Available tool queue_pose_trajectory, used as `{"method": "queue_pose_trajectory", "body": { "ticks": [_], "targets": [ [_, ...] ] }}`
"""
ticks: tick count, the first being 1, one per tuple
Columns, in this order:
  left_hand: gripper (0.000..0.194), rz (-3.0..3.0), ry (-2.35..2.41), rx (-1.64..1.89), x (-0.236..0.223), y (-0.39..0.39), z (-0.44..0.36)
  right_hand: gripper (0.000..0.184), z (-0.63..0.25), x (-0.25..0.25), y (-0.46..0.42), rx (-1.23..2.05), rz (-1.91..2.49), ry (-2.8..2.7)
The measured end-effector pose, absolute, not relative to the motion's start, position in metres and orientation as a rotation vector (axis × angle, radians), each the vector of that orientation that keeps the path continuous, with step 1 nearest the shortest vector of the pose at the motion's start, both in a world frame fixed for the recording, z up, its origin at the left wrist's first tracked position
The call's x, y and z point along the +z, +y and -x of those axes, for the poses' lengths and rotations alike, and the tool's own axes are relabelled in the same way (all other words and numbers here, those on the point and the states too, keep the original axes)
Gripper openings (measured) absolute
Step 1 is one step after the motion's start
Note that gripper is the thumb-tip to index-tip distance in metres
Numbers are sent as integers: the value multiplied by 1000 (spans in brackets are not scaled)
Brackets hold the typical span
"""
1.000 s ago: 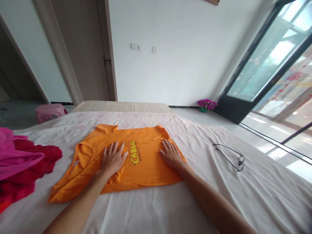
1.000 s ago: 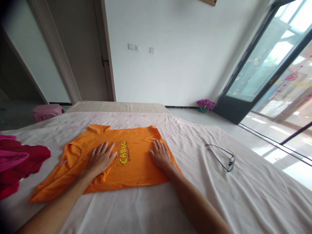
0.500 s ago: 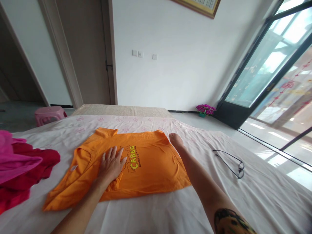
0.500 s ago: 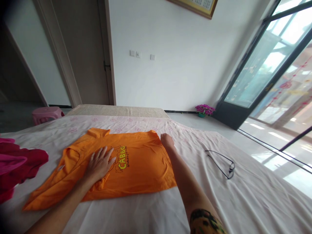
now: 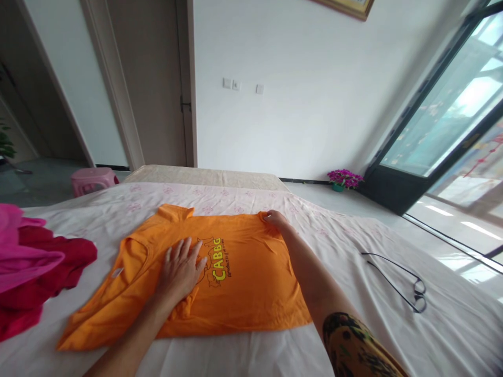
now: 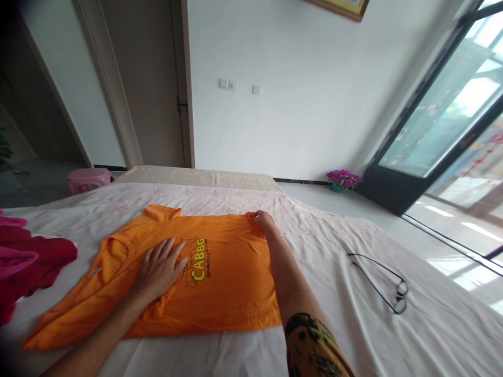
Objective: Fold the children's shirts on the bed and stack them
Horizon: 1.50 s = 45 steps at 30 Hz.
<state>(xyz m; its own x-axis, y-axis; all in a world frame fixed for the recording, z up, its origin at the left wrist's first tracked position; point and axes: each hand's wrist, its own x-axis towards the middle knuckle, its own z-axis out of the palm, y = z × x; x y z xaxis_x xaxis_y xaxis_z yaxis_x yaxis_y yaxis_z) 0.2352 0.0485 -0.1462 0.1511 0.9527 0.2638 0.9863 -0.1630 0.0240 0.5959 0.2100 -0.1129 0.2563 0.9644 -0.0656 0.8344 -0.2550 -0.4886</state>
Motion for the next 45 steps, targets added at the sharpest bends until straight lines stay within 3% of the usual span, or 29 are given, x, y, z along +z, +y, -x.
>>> {"method": "queue_pose_trajectory", "body": {
  "ticks": [3,18,24,29,38,41,45],
  "targets": [
    [56,2267,-1930,-322,-146,48,-236,27,-595,-112,212,435,2167,-1680],
    [55,2283,-1949,-347,-142,48,-235,38,-579,-104,203,29,2298,-1775],
    [55,2267,-1934,-342,-145,48,-235,53,-517,-108,157,-117,2020,-2017],
    [55,2273,-1931,-339,-144,46,-235,73,-495,-136,103,93,1777,-2430],
    [54,2282,-1931,-368,-145,47,-235,72,-582,-112,130,29,2478,-1973],
    [54,2273,-1932,-366,-146,48,-235,73,-541,-108,129,-38,2295,-2075],
    [57,2269,-1934,-361,-149,50,-234,70,-448,-118,131,90,1705,-2453]
  ]
}}
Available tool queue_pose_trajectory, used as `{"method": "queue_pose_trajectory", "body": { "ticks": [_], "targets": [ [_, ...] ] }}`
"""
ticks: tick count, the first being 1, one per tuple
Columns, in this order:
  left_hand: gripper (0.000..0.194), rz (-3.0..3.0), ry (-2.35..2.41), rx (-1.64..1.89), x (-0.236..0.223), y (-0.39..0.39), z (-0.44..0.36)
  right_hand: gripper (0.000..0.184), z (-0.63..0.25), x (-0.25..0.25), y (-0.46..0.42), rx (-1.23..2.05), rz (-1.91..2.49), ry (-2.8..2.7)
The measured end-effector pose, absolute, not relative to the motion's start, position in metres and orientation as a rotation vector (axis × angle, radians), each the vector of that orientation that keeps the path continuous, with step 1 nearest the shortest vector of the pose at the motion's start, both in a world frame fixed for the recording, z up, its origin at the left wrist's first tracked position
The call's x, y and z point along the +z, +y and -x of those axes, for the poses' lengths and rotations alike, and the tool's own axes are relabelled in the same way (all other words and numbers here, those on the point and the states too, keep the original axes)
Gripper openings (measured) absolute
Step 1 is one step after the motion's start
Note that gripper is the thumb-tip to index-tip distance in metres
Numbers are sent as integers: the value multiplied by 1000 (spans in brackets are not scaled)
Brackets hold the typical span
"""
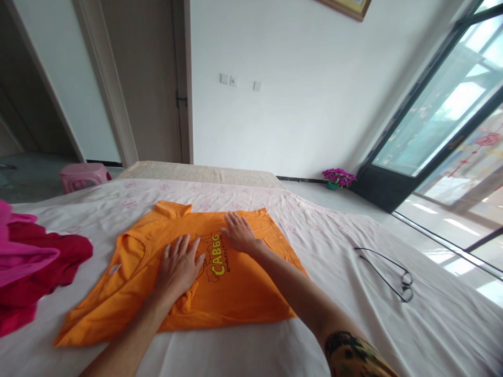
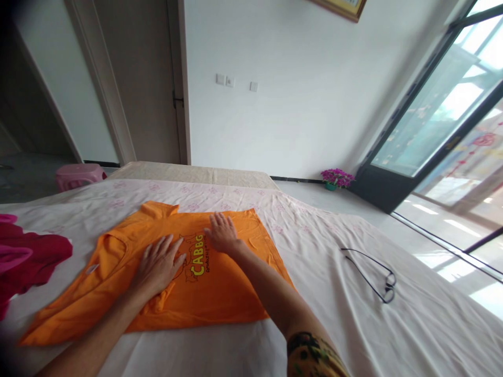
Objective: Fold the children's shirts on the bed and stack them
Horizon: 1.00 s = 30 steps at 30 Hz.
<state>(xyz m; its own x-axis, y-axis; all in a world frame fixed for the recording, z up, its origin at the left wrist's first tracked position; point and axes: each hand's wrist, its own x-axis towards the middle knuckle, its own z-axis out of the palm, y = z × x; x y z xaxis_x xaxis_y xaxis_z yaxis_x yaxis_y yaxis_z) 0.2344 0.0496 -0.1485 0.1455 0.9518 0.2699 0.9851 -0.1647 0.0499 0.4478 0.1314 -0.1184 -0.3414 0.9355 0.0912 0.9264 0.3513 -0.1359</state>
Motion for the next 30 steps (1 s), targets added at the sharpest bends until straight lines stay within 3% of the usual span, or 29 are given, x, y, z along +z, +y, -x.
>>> {"method": "queue_pose_trajectory", "body": {
  "ticks": [3,6,14,18,22,27,30],
  "targets": [
    [60,2274,-1952,-359,-152,52,-233,69,-400,-130,148,213,1450,-2612],
    [62,2269,-1972,-368,-153,53,-231,69,-401,-134,172,235,1490,-2636],
    [63,2259,-1972,-367,-152,51,-232,62,-573,-112,183,120,2363,-2124],
    [63,2253,-1971,-350,-152,51,-234,68,-613,-102,160,38,2557,-1888],
    [63,2252,-1966,-329,-152,51,-234,69,-569,-110,122,-37,2351,-1975],
    [63,2264,-1972,-314,-152,51,-232,72,-519,-133,64,133,1867,-2378],
    [63,2266,-1963,-329,-154,51,-231,69,-548,-134,50,137,2088,-2296]
  ]
}}
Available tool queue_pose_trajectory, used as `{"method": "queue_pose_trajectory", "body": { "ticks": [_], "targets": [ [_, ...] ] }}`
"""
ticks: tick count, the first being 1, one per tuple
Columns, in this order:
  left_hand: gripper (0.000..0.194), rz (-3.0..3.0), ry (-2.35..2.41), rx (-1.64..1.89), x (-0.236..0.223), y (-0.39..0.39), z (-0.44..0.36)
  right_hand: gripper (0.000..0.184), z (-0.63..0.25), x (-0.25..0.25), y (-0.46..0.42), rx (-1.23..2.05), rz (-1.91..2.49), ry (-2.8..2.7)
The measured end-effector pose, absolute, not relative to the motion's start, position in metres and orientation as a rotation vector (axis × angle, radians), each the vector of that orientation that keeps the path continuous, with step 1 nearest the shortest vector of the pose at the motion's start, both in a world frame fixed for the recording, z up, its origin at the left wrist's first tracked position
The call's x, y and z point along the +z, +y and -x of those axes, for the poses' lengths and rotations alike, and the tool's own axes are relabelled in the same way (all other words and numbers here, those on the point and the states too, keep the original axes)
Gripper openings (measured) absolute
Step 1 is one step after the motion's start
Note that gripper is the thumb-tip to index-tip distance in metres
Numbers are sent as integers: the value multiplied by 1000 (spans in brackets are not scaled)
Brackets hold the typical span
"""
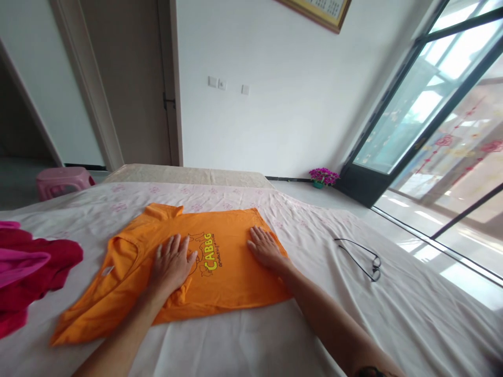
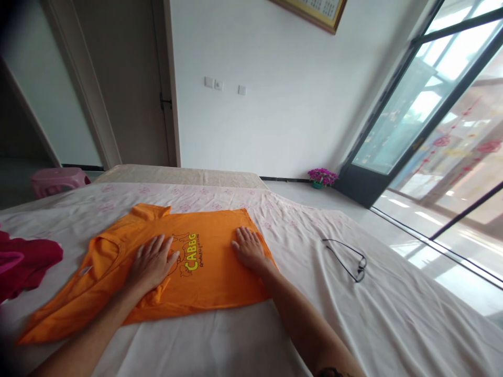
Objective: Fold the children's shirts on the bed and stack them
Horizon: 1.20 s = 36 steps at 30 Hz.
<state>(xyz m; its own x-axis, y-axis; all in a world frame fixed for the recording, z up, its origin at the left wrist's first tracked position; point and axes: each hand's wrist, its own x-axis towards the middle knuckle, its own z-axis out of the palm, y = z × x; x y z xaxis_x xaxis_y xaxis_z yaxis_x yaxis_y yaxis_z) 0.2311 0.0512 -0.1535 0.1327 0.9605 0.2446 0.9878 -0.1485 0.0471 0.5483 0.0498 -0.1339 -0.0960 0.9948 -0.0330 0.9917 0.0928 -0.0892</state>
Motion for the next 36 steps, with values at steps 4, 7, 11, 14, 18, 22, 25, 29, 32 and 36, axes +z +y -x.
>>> {"method": "queue_pose_trajectory", "body": {
  "ticks": [4,7,11,14,18,22,25,29,32,36],
  "targets": [
    [63,2264,-1958,-340,-157,53,-230,68,-602,-120,49,84,2504,-1976],
    [62,2258,-1945,-351,-160,54,-230,71,-596,-110,40,-18,2542,-1860],
    [63,2266,-1935,-364,-161,55,-229,73,-532,-113,5,-92,2153,-2114],
    [63,2279,-1952,-363,-162,56,-227,72,-504,-122,-27,37,1893,-2341],
    [64,2293,-1942,-353,-163,57,-226,70,-543,-127,-55,93,2044,-2303],
    [64,2287,-1930,-354,-163,56,-226,68,-612,-118,-69,83,2446,-2050],
    [63,2286,-1927,-354,-161,54,-227,67,-626,-109,-75,-8,2636,-1882],
    [61,2282,-1923,-357,-158,52,-228,70,-577,-104,-77,-102,2353,-2056],
    [60,2295,-1928,-361,-156,52,-227,70,-529,-108,-73,-44,2014,-2267],
    [60,2315,-1913,-334,-153,47,-226,70,-520,-116,-60,140,1882,-2402]
  ]
}}
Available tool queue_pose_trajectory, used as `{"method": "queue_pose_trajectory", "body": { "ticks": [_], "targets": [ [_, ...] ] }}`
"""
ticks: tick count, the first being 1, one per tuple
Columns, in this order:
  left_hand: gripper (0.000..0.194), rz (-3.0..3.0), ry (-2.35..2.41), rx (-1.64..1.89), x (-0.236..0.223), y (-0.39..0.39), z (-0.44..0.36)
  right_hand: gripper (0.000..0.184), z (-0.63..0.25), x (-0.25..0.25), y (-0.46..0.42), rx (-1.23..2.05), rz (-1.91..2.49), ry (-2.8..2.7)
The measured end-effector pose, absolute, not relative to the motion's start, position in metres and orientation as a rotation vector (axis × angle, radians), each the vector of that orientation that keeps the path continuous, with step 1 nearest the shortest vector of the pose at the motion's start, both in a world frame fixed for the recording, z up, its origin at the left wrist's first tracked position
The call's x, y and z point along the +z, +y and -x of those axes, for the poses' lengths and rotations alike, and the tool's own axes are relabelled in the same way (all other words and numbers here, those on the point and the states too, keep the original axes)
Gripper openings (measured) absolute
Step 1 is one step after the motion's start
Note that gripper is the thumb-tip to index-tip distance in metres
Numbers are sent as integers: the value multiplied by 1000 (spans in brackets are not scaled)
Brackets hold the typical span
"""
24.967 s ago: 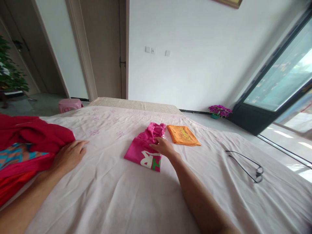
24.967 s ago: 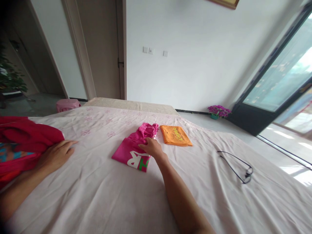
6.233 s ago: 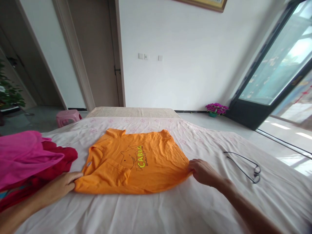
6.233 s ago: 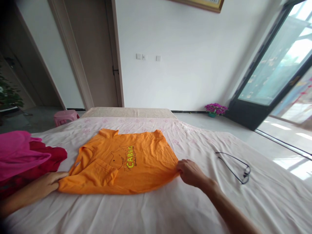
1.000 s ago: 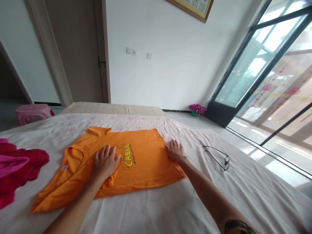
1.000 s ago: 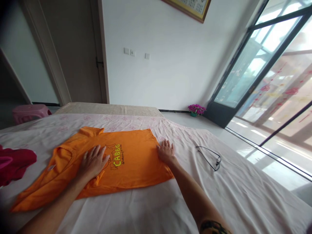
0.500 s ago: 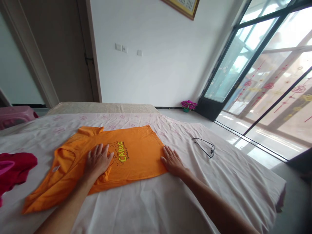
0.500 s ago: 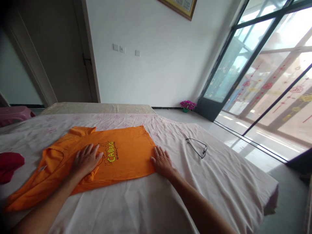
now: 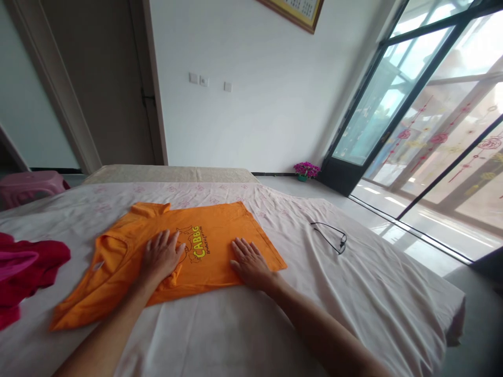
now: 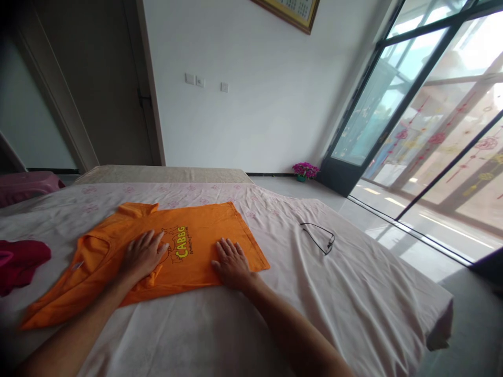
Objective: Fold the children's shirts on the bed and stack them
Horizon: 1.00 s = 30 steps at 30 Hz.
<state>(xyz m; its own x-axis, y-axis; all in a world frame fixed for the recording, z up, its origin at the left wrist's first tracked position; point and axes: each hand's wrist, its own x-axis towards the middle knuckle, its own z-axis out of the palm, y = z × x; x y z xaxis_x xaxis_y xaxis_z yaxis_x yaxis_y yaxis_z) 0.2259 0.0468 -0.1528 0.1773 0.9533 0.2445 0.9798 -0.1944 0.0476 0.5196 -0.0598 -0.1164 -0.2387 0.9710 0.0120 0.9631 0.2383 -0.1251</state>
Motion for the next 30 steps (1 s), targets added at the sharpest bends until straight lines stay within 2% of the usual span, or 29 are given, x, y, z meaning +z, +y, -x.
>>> {"method": "queue_pose_trajectory", "body": {
  "ticks": [6,9,12,15,19,22,25,30],
  "targets": [
    [61,2405,-1887,-320,-155,42,-217,67,-602,-118,-40,39,2475,-1990],
    [53,2531,-1911,-429,-148,56,-208,64,-604,-111,-26,-81,2545,-1906],
    [55,2576,-1947,-540,-134,78,-199,66,-557,-104,-6,-93,2295,-2083],
    [55,2532,-1918,-571,-128,97,-187,68,-488,-105,18,11,1862,-2357],
    [60,2363,-1988,-429,-142,111,-155,68,-441,-117,54,202,1561,-2569],
    [60,2232,-2061,-310,-158,117,-122,69,-469,-124,79,198,1693,-2523],
    [61,2199,-2030,-292,-168,122,-100,69,-533,-125,95,179,1973,-2394],
    [66,2146,-2031,-225,-170,126,-98,67,-614,-121,106,105,2397,-2116]
  ]
}}
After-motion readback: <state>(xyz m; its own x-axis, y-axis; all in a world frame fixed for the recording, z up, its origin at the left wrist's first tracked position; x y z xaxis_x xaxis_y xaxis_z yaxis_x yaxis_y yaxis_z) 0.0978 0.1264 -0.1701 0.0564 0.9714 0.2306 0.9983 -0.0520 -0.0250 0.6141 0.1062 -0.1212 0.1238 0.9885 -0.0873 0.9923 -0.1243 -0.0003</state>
